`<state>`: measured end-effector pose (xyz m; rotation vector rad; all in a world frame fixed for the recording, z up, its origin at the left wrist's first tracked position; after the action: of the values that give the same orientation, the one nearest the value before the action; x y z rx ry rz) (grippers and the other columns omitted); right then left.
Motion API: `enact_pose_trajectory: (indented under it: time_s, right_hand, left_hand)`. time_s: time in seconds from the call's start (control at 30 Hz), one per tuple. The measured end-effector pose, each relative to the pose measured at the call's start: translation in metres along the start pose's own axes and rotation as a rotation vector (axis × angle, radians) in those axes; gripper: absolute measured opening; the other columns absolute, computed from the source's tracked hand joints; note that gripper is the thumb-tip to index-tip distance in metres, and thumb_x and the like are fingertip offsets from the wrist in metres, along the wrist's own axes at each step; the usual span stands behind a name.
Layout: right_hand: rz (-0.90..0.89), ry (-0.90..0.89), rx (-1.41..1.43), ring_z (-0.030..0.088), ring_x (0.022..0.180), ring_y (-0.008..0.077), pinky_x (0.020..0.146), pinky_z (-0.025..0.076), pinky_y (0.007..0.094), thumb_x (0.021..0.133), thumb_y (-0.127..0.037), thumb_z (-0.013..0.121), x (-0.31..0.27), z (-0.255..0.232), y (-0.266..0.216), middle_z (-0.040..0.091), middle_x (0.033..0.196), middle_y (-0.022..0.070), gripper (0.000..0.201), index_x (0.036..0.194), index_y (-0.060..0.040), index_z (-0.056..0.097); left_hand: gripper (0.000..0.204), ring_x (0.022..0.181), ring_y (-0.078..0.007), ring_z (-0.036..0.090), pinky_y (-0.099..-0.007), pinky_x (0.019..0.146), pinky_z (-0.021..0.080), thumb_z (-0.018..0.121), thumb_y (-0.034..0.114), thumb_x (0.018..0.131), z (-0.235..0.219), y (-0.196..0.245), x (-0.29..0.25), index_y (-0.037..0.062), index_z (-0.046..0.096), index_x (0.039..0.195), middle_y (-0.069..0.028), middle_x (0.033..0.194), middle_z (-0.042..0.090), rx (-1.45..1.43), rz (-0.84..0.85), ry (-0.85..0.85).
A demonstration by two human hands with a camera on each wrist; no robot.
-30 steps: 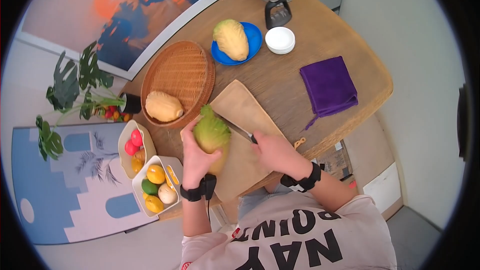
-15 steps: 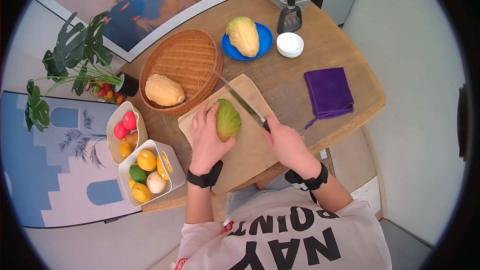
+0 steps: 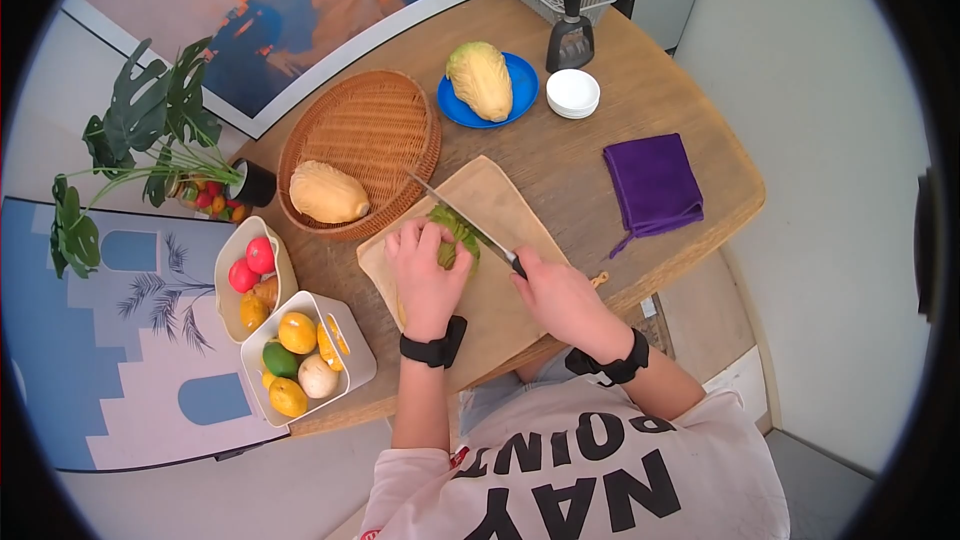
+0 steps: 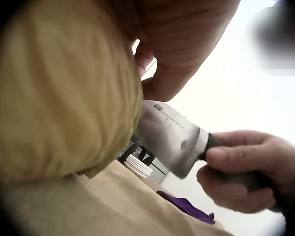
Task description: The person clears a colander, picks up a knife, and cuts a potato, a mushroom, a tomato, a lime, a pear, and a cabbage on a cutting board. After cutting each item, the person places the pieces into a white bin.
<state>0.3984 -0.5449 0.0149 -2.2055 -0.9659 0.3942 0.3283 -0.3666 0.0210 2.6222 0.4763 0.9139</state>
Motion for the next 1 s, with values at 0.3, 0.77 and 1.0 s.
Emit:
enact_pose_trajectory:
  time_s: [0.3, 0.77, 1.0]
  right_hand:
    - [-0.002, -0.048, 0.019, 0.065, 0.075, 0.0459, 0.064, 0.050, 0.0543, 0.099, -0.020, 0.057, 0.001, 0.007, -0.003, 0.065, 0.076, 0.0245, 0.022, 0.113, -0.0049, 0.048]
    - [-0.080, -0.051, -0.037, 0.065, 0.072, 0.0436, 0.060, 0.050, 0.0541, 0.098, -0.019, 0.057, 0.000, 0.008, -0.008, 0.064, 0.072, 0.0223, 0.023, 0.108, -0.0023, 0.047]
    - [-0.152, 0.042, -0.024, 0.065, 0.069, 0.0426, 0.058, 0.049, 0.0529, 0.097, -0.020, 0.058, -0.003, -0.003, -0.031, 0.064, 0.072, 0.0212, 0.022, 0.108, -0.0043, 0.048]
  left_hand:
    - [0.018, 0.091, -0.0322, 0.050, -0.0414, 0.082, 0.043, 0.071, 0.003, 0.070, -0.002, -0.004, 0.003, 0.0047, 0.058, 0.083, -0.0110, 0.092, 0.055, -0.042, 0.001, 0.021]
    - [0.018, 0.089, -0.0326, 0.054, -0.0434, 0.079, 0.046, 0.071, 0.001, 0.074, -0.016, 0.004, -0.013, 0.0042, 0.059, 0.087, -0.0104, 0.094, 0.059, 0.103, -0.001, 0.036]
    - [0.018, 0.086, -0.0332, 0.054, -0.0427, 0.077, 0.046, 0.071, 0.000, 0.073, -0.021, 0.003, -0.017, 0.0035, 0.057, 0.084, -0.0119, 0.090, 0.058, 0.026, -0.037, 0.087]
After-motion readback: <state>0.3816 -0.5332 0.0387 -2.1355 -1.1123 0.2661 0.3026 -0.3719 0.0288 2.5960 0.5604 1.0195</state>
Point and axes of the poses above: each hand's wrist, its own x-axis towards the middle knuckle, its own z-axis out of the palm, y = z × x, the point moved 1 cm from there along x, towards the middle knuckle
